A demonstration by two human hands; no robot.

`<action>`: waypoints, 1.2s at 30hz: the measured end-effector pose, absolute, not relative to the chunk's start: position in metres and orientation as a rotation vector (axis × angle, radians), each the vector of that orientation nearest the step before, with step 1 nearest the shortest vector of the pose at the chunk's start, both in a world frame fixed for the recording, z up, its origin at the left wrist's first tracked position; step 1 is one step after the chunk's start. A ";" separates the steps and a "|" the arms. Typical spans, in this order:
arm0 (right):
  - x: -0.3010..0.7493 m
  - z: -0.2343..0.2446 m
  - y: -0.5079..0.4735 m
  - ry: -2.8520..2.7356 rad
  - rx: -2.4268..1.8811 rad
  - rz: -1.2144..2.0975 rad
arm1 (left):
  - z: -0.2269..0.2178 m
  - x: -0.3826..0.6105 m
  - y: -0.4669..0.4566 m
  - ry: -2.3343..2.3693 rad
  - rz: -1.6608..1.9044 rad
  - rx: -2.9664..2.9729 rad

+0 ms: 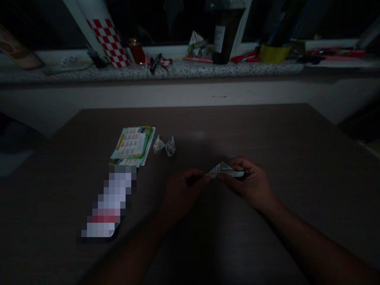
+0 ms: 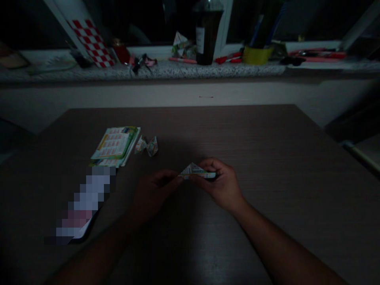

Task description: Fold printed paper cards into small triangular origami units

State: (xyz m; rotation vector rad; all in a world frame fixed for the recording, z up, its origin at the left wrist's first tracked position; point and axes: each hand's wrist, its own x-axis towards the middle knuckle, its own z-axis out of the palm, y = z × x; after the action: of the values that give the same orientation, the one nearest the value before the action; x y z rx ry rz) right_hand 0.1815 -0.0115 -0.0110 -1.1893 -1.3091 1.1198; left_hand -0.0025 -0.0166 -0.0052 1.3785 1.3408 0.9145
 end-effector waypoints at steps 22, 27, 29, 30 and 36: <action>0.182 -0.004 -0.013 -1.303 -1.154 1.288 | 0.010 -0.003 -0.024 1.368 0.842 1.846; 0.183 -0.006 -0.013 -1.280 -1.156 1.298 | 0.010 -0.002 -0.024 1.397 0.827 1.785; 0.183 -0.005 -0.013 -1.272 -1.153 1.296 | 0.009 -0.003 -0.023 1.420 0.810 1.741; 0.183 -0.004 -0.013 -1.270 -1.155 1.288 | 0.008 -0.003 -0.022 1.434 0.803 1.719; 0.184 -0.003 -0.013 -1.282 -1.166 1.269 | 0.009 -0.007 -0.021 1.329 0.764 1.814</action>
State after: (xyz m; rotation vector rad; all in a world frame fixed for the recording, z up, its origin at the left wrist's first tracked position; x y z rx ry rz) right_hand 0.1839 -0.0131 -0.0027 -1.1659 -1.2820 1.2689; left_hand -0.0066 -0.0211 0.0089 1.8136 1.3288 0.7638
